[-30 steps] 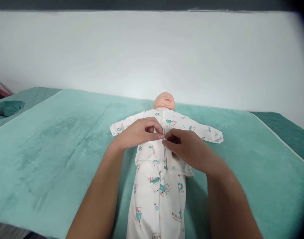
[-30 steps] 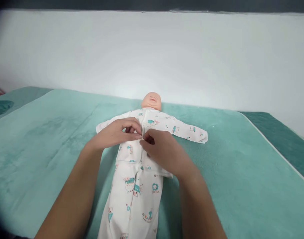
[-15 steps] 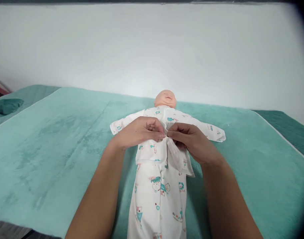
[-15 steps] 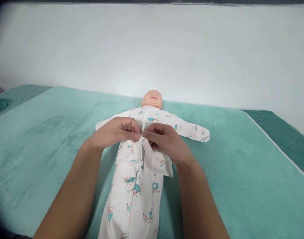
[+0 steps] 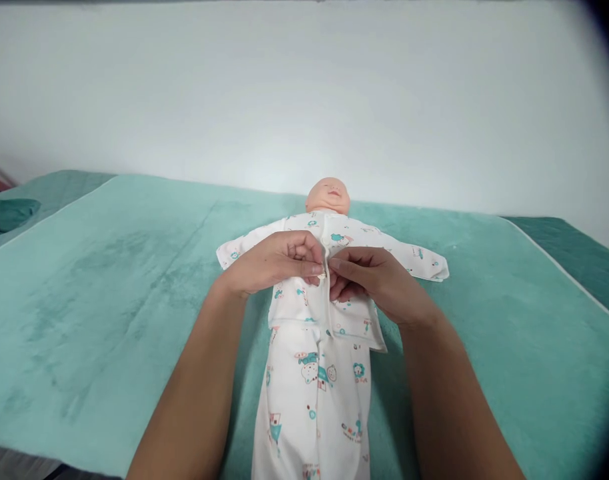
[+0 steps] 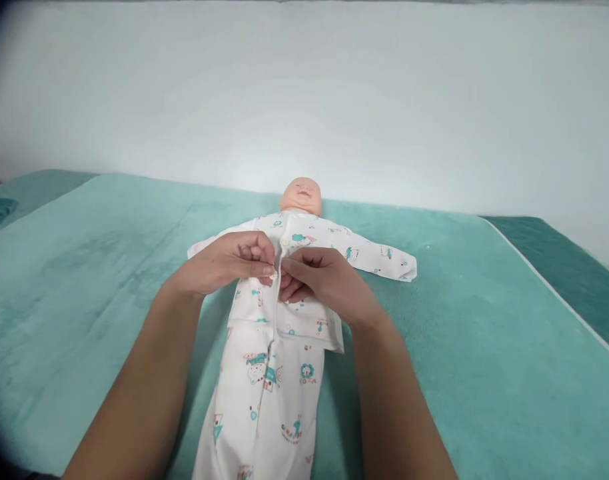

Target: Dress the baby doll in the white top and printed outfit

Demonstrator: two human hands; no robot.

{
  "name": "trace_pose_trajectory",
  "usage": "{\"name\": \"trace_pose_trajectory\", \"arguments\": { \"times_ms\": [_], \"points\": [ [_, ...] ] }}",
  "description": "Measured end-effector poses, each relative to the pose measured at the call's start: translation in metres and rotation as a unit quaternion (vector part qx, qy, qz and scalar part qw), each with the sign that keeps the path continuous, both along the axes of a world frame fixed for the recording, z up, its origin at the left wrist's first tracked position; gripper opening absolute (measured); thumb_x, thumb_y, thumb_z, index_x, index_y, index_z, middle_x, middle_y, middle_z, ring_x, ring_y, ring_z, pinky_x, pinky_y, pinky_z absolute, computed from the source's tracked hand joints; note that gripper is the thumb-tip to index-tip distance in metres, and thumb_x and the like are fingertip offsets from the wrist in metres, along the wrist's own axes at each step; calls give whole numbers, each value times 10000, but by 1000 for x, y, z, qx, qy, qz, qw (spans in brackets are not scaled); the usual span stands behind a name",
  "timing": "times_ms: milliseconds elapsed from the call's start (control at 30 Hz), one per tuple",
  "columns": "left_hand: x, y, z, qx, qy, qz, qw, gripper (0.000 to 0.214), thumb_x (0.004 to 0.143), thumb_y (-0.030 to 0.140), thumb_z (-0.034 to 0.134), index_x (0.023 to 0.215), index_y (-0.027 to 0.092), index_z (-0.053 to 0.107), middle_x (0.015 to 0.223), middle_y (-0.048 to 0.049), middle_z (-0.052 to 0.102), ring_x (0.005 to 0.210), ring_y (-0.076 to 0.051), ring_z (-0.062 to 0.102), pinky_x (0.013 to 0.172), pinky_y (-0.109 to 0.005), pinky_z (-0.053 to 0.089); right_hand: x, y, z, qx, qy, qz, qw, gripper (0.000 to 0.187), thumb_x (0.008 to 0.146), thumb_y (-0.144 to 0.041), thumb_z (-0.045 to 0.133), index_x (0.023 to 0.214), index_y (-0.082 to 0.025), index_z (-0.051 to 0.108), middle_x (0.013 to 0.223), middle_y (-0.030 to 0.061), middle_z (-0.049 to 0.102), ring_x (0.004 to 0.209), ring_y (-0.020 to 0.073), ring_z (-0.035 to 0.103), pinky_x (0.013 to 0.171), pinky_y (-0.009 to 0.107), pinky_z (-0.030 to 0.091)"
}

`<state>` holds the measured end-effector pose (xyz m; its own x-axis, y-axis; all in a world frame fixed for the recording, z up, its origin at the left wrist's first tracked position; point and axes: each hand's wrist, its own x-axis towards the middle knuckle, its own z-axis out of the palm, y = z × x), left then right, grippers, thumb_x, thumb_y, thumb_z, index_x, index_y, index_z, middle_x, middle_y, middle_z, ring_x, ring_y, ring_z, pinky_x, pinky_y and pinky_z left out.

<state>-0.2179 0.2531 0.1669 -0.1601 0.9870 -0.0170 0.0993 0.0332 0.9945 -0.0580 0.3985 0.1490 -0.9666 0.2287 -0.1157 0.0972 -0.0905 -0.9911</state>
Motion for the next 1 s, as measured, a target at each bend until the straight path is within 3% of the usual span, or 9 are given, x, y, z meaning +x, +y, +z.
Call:
{"name": "trace_pose_trajectory", "arguments": {
  "times_ms": [267,500,700,1000],
  "points": [
    [4,-1,3,-26,42,15,999,202,810,294,742,902,165,618,768,-11,704,712,-114,647,683,-244,508,2,0,2,46,-19,17,999,121,844,-287,716,867,-179,668,705,15,674,666,119,640,613,216,518],
    [7,-1,4,-43,91,35,994,128,826,269,680,890,189,604,724,10,656,674,-106,574,621,-236,429,3,-6,3,65,-20,3,998,153,838,-295,714,893,-191,616,699,-5,628,625,116,595,565,232,480],
    [4,-3,3,-21,61,13,998,82,828,176,642,861,181,567,729,19,625,685,-92,570,645,-225,436,3,-3,2,33,4,27,999,183,845,-293,717,945,-199,596,749,-11,626,631,105,590,551,224,460],
    [-7,-4,-4,5,-19,-28,999,149,817,205,708,880,159,581,801,5,607,705,-82,592,667,-223,487,3,-2,4,41,-6,28,999,175,853,-284,713,940,-206,582,692,-24,622,624,111,598,549,222,464]
  ]
}}
